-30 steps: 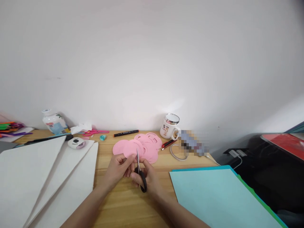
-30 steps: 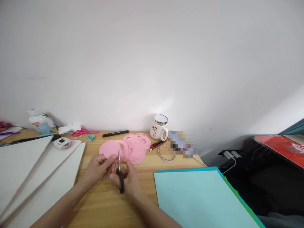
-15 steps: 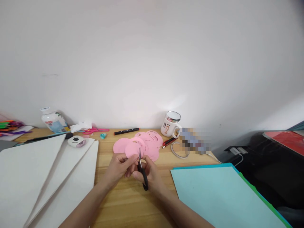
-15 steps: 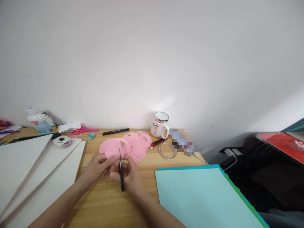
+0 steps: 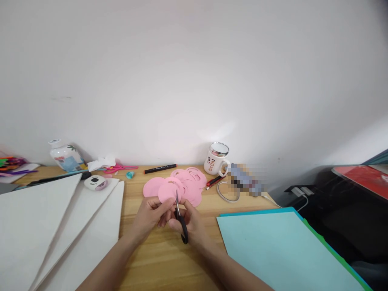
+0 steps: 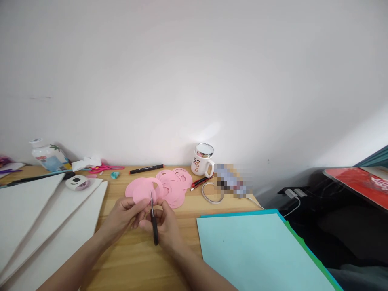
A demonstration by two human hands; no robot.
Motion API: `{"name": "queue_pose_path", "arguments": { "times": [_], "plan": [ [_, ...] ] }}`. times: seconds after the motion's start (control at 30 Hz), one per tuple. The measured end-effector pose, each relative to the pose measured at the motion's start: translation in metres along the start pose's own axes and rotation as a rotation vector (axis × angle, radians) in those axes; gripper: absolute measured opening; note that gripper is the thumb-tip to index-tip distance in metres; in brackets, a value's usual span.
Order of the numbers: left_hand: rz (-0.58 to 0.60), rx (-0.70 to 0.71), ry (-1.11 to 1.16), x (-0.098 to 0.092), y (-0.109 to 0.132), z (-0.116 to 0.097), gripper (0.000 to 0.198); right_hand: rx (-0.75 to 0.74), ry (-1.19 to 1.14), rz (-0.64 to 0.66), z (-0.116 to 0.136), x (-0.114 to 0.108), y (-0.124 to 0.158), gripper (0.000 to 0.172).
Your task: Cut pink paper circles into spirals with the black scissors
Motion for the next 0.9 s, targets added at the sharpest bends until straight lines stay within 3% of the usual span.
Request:
{"name": "queue_pose_path", "arguments": {
  "times": [0.9],
  "plan": [
    [-0.035, 0.042, -0.018, -0.0088, -0.0017, -0.004, 0.035, 0.064, 0.052, 0.013, -0.0005, -0.0006, 0.0009, 0.047]
  ]
}}
Point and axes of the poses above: each hand's wrist, its own y-axis away from the middle knuckle, its own x-axis out of the palm, z = x × y, the point moved 7 cm from there along -y, towards the middle knuckle, and after that the axes turned 15 degrees about -x, right-handed, at the moved point
